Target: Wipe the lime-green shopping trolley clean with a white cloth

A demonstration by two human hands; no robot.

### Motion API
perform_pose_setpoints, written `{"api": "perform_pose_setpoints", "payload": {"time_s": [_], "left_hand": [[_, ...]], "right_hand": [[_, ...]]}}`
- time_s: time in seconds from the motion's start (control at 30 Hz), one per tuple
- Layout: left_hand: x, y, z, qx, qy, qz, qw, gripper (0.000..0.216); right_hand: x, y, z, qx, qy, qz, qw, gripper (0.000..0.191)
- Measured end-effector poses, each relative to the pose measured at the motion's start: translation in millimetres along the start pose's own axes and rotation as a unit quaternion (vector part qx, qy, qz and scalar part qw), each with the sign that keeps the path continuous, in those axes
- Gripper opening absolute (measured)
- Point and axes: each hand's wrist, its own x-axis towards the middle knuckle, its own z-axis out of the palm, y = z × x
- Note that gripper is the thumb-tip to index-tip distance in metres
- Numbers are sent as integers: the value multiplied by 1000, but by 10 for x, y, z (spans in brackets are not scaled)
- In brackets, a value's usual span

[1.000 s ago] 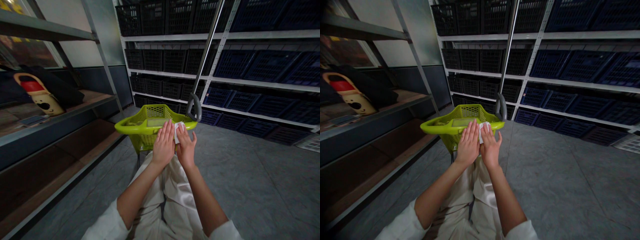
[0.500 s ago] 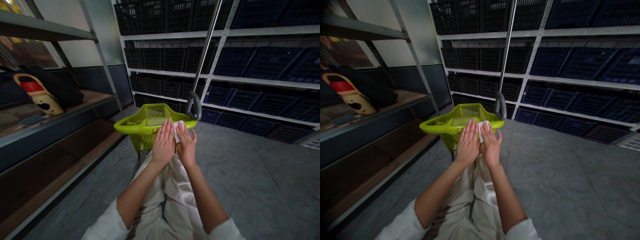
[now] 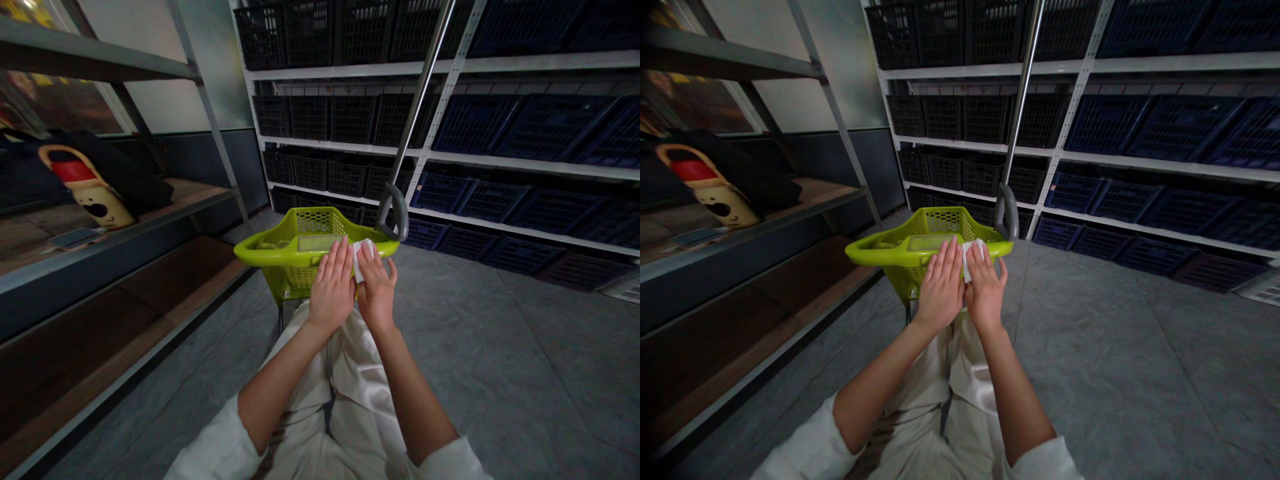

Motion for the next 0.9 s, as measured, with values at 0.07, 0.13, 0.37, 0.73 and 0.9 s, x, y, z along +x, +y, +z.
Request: {"api": "perform_pose_setpoints", "payload": {"time_s": [0.07,0.13,0.37,0.73,0.9], "left_hand": [[-5,-11,-8,1,-1,0,1000,64],[-10,-19,-20,2,-3,-1,1000,64],[-10,-6,-20,1,-5,-1,1000,64],[-25,-29,-26,-3,0,0,1000,65],[-15,-13,-33,-7,1,-2,1000,65]], "right_hand": [[-4,3,-33,6,-20,-27,999,78],[-16,100,-59,4,-19,-19,1000,80],[-28,256,4,-6,52,89,995,82],[-8,225,-84,-1,-2,-16,1000,84],[-21,157,3,-11,32,45,998,84]]}}
